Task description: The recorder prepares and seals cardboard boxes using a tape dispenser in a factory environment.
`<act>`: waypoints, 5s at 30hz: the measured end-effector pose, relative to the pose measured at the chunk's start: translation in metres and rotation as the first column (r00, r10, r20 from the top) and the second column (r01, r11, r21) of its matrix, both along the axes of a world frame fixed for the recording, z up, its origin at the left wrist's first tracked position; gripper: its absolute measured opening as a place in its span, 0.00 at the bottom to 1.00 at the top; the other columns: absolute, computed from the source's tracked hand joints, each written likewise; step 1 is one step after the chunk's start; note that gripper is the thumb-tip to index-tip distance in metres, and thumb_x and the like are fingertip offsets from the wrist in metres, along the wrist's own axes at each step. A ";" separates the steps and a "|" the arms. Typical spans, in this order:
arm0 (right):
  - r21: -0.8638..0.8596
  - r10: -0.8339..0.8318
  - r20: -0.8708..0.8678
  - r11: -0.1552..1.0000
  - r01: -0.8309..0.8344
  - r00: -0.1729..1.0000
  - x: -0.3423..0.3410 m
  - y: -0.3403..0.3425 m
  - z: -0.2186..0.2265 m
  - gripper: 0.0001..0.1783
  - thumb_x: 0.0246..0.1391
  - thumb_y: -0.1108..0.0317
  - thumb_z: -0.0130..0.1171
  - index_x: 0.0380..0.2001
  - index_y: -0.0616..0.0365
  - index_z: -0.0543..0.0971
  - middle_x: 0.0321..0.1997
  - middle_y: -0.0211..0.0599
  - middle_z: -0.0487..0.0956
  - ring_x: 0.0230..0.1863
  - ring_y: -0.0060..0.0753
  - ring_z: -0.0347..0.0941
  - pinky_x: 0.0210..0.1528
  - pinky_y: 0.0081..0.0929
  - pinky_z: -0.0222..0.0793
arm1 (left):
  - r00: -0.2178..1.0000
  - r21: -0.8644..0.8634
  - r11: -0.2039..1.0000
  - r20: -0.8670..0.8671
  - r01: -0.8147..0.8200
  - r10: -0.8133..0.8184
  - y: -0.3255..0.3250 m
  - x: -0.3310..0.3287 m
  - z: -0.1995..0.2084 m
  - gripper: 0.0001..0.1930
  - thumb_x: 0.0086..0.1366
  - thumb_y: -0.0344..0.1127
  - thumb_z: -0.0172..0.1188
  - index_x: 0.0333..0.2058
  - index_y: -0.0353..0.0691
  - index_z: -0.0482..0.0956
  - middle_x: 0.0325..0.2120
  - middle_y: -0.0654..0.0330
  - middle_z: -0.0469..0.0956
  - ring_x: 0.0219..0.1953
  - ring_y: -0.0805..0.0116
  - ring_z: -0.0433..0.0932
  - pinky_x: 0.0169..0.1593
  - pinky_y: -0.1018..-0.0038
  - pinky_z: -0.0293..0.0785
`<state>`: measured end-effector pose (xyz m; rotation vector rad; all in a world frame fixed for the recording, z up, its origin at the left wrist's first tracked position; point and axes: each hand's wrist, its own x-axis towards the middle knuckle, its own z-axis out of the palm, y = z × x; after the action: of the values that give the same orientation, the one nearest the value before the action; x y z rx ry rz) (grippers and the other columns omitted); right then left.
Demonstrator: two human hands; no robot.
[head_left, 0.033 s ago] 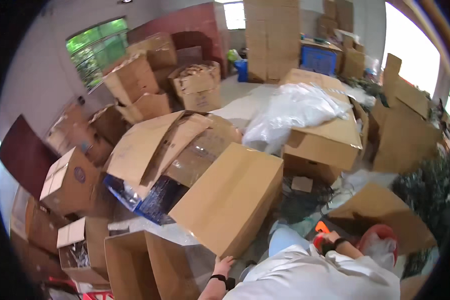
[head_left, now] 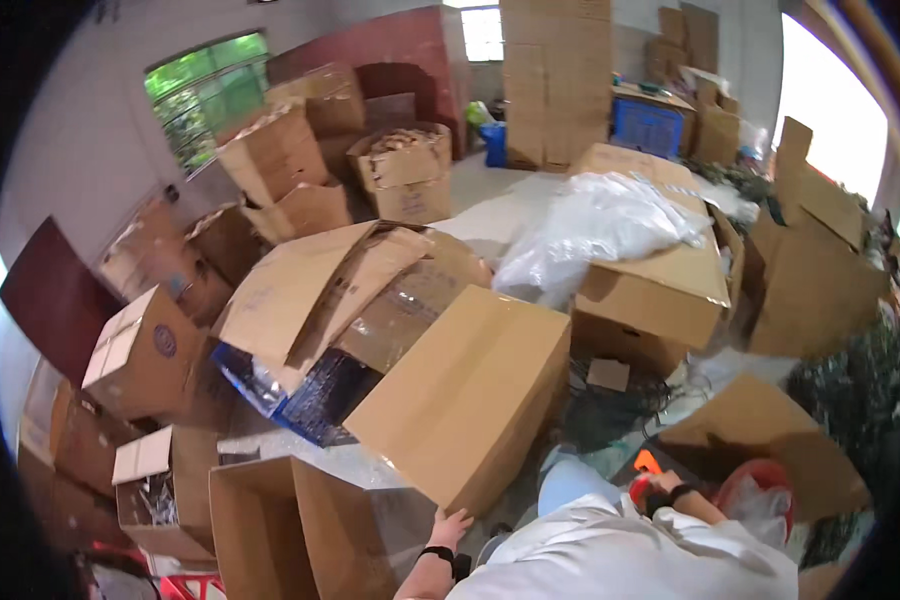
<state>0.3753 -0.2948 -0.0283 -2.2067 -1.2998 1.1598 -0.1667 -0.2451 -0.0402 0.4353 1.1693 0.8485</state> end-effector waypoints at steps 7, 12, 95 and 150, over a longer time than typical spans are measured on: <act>-0.265 -0.271 -0.305 0.945 0.192 0.913 0.055 0.008 -0.098 0.34 0.29 0.49 0.64 0.30 0.75 0.77 0.33 0.56 0.78 0.37 0.44 0.76 0.37 0.34 0.70 | 0.684 -0.003 0.776 -0.470 0.631 -0.558 -0.004 0.036 0.041 0.17 0.63 0.41 0.46 0.46 0.38 0.70 0.31 0.58 0.75 0.34 0.67 0.75 0.33 0.73 0.68; -0.374 0.229 0.303 0.922 -0.105 0.925 -0.047 0.040 0.116 0.34 0.32 0.46 0.61 0.36 0.67 0.77 0.41 0.56 0.76 0.45 0.51 0.73 0.47 0.36 0.68 | 0.115 -0.034 0.398 -0.931 0.917 -0.345 0.000 0.025 0.016 0.17 0.61 0.41 0.45 0.39 0.34 0.75 0.37 0.45 0.75 0.39 0.50 0.74 0.43 0.63 0.69; 0.197 0.520 0.424 0.747 -0.635 0.742 -0.323 0.059 0.211 0.32 0.35 0.65 0.60 0.47 0.65 0.66 0.28 0.49 0.72 0.31 0.51 0.72 0.33 0.39 0.69 | 0.387 -0.029 0.781 -0.857 0.624 -0.341 0.169 -0.074 0.089 0.11 0.58 0.35 0.49 0.32 0.32 0.74 0.29 0.45 0.76 0.37 0.48 0.75 0.40 0.63 0.69; -0.069 0.670 0.422 0.695 -0.716 0.610 -0.374 0.092 0.134 0.40 0.35 0.64 0.62 0.55 0.60 0.60 0.35 0.46 0.69 0.35 0.48 0.70 0.38 0.39 0.68 | 0.579 0.162 0.986 -0.802 -0.033 0.151 0.140 -0.016 0.011 0.27 0.61 0.37 0.51 0.52 0.21 0.57 0.49 0.35 0.64 0.53 0.43 0.63 0.56 0.63 0.59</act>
<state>0.0014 -0.2026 0.1053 -1.9509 -2.5090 0.7838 -0.1827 -0.1052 -0.0291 0.9495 2.0208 0.8287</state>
